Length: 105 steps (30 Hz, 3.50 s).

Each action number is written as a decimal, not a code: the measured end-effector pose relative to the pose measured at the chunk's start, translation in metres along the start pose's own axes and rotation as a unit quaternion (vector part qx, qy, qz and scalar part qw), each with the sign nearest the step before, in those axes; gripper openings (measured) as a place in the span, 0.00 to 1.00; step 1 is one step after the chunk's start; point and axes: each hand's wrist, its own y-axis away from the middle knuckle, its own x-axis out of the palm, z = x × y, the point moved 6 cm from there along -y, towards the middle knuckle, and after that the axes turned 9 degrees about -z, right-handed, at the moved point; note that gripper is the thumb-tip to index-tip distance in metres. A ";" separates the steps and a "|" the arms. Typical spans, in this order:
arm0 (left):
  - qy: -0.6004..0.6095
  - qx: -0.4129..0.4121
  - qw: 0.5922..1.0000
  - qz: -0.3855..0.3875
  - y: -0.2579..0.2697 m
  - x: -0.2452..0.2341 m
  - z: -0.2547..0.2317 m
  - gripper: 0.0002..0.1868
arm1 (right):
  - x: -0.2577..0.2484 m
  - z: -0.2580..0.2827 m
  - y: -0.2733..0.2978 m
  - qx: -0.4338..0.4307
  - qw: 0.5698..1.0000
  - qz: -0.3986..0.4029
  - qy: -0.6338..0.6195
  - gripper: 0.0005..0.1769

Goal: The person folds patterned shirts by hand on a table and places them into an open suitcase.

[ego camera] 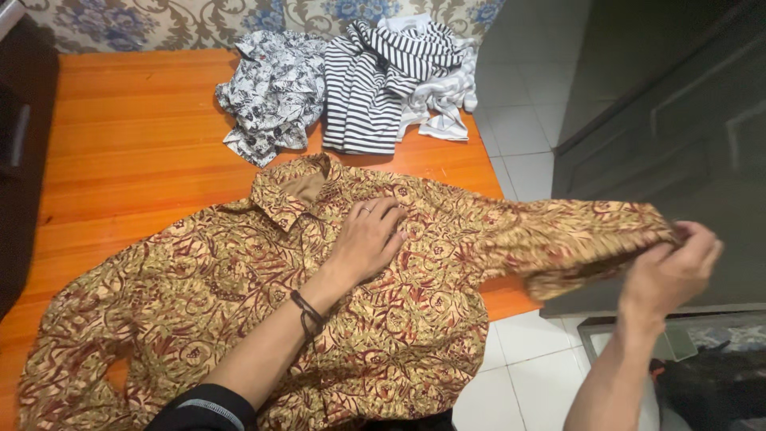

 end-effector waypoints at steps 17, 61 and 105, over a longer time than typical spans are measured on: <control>0.159 -0.128 0.976 0.079 -0.014 -0.012 0.043 0.17 | 0.081 0.295 0.093 -0.131 0.878 0.360 -0.287 0.29; -0.183 -0.254 0.949 -0.037 0.068 -0.171 0.190 0.15 | 0.127 0.319 0.135 -0.174 0.887 0.364 -0.225 0.40; -0.288 -0.221 0.916 0.171 0.117 -0.077 0.038 0.33 | 0.048 0.386 0.188 -0.315 0.807 0.422 -0.268 0.34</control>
